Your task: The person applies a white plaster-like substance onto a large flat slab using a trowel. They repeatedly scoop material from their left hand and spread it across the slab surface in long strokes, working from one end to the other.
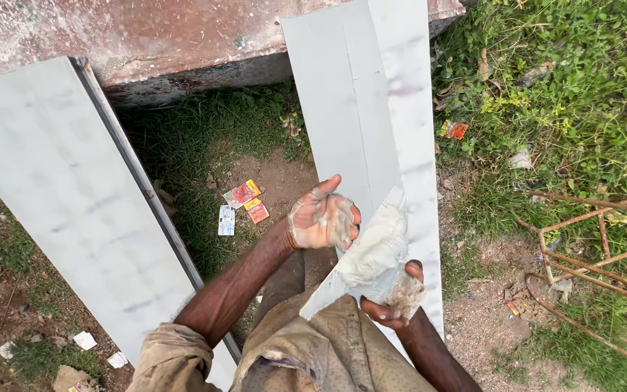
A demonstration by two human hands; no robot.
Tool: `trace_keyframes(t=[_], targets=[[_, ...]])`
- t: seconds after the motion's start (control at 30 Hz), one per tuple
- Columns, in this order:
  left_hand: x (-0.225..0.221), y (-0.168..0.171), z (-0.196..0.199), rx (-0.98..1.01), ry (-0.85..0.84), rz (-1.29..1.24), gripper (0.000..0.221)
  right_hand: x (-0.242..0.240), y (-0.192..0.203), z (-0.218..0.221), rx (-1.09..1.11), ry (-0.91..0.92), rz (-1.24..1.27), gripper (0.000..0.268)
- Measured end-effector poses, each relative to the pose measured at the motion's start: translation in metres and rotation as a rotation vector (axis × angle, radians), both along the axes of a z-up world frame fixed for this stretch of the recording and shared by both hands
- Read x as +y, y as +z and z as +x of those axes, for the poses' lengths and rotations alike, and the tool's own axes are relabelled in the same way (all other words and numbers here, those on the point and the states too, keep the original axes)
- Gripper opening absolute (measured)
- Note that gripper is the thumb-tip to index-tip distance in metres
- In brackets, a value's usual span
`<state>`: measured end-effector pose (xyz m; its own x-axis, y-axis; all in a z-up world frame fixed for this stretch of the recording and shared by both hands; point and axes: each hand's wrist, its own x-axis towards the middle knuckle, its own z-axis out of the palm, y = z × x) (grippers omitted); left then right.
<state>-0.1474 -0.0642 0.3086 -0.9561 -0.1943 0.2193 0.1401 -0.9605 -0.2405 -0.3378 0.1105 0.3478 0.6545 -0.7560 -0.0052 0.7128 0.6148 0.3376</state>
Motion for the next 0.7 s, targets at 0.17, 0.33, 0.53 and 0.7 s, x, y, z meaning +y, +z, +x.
trace_keyframes(t=[0.17,0.33,0.53,0.7], targets=[[-0.02,0.019,0.005,-0.849,0.616,-0.177,0.082,-0.014,0.013,-0.046,0.321,-0.11,-0.263,0.082],[0.029,0.001,-0.07,-0.739,0.708,0.19,0.095,-0.024,0.025,-0.054,1.708,-0.389,-0.591,0.083],[0.077,-0.037,-0.119,-0.437,0.804,0.411,0.105,-0.003,0.016,-0.032,2.326,-0.305,-0.984,0.082],[0.028,-0.057,-0.119,-0.629,0.952,0.377,0.097,-0.02,-0.032,-0.051,2.282,-0.041,-0.743,0.079]])
